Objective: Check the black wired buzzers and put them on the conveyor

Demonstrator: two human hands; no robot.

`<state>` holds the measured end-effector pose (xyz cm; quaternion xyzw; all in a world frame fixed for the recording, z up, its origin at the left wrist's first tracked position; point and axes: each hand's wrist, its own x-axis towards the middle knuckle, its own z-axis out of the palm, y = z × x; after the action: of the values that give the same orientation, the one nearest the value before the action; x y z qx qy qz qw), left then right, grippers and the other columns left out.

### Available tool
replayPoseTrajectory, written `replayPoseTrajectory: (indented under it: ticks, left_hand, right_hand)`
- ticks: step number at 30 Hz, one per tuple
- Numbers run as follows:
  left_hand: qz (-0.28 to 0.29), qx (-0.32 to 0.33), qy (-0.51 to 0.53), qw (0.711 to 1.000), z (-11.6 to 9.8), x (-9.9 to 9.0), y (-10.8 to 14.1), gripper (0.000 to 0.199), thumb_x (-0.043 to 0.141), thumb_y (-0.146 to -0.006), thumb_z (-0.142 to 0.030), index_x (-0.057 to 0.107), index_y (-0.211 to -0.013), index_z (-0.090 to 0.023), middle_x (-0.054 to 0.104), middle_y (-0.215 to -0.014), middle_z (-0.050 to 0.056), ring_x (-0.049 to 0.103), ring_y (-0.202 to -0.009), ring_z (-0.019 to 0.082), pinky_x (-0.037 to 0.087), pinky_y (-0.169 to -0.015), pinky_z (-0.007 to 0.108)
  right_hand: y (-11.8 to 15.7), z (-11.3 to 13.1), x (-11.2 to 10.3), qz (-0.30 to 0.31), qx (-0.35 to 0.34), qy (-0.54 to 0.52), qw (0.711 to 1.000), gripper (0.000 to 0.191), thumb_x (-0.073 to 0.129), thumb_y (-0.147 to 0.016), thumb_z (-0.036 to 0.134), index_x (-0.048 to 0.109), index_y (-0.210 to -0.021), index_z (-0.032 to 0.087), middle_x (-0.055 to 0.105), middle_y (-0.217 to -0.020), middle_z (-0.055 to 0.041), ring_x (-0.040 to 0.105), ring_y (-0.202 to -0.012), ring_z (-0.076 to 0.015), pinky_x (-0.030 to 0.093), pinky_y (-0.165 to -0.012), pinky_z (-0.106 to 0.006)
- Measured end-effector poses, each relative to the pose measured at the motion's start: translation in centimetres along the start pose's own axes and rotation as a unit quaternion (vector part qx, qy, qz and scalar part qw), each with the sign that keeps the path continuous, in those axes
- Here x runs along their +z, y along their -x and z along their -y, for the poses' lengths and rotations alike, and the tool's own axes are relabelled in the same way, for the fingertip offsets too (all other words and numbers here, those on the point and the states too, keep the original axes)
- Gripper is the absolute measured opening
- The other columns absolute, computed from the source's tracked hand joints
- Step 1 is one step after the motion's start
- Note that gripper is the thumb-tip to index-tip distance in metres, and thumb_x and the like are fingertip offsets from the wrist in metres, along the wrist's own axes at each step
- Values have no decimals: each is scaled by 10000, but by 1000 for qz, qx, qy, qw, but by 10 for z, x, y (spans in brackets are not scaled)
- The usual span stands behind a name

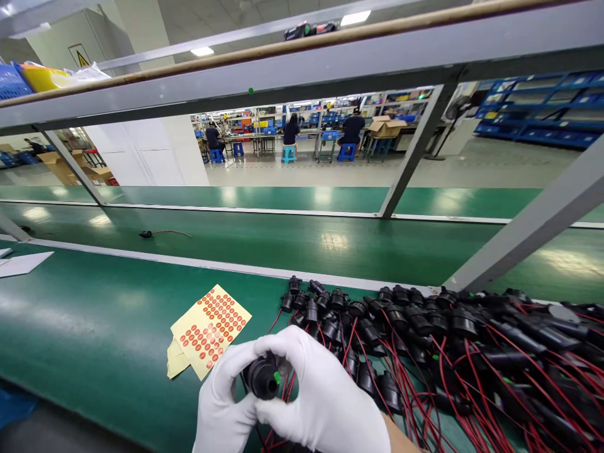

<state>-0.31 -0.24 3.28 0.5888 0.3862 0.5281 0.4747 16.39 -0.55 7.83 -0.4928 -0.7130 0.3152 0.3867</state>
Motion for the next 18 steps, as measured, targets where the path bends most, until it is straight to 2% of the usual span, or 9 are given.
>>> replayPoseTrajectory:
  ticks: [2,4,7,10,13,15,16,17,18]
  left_hand:
    - [-69,-35,-63,995,-6,3,4,370,861,-705,-418,785,-1044,-290,761,-1111,74,631,-1095,309,438,-1021,379]
    - [-89,-85,-96,988,-7,4,4,407,886,-658,-446,779,-1014,-279,758,-1104,86,623,-1101,319,423,-1035,385]
    - [0,-162,14,987,-3,3,-3,487,782,-711,-619,754,-996,-225,764,-912,81,664,-784,240,505,-794,336]
    - [123,-252,212,936,9,5,-11,647,551,-838,-737,725,-1029,-144,635,-571,5,524,-474,121,419,-537,243]
    - [155,-274,289,904,20,6,-13,675,484,-892,-716,714,-1109,-120,702,-678,51,642,-605,166,502,-633,274]
    - [101,-237,263,930,25,-2,-15,611,527,-903,-663,700,-1179,-147,766,-1005,116,711,-906,242,539,-875,352]
    - [56,-213,236,947,27,-9,-17,580,561,-898,-637,693,-1203,-162,744,-1150,127,688,-1057,268,503,-991,378]
    - [7,-192,207,959,29,-19,-19,558,600,-885,-616,689,-1214,-174,712,-1245,129,646,-1172,282,453,-1077,391]
    - [-37,-178,179,967,31,-30,-22,545,641,-866,-596,689,-1213,-179,689,-1297,131,607,-1246,291,413,-1128,396]
  right_hand:
    - [-5,-3,-2,17,48,-89,995,308,669,-638,273,622,-942,251,671,-910,-36,635,-830,-252,524,-781,-378]
    - [-9,-11,-3,30,83,-185,979,341,700,-686,459,603,-929,240,653,-899,-40,627,-811,-256,528,-745,-377]
    - [-8,-25,9,60,117,-298,945,540,711,-739,627,561,-1101,254,655,-925,-33,644,-739,-226,523,-691,-360]
    - [-6,-33,30,115,153,-356,915,582,732,-728,575,467,-1142,263,629,-719,37,604,-506,-172,490,-536,-309]
    - [-18,-26,28,128,174,-260,941,343,647,-754,470,473,-950,248,597,-635,56,543,-392,-150,440,-419,-280]
    - [-43,-12,0,42,124,-93,987,207,600,-788,391,530,-914,242,641,-721,15,597,-493,-172,489,-492,-314]
    - [-61,-4,-20,-36,57,23,997,183,621,-796,365,587,-924,238,672,-857,-34,652,-684,-209,534,-635,-351]
    - [-83,4,-42,-150,-13,138,979,190,614,-831,389,622,-935,230,669,-943,-81,652,-856,-260,530,-767,-399]
    - [-107,11,-64,-240,-48,249,937,223,608,-865,404,643,-964,208,659,-1019,-129,618,-1000,-308,500,-874,-441]
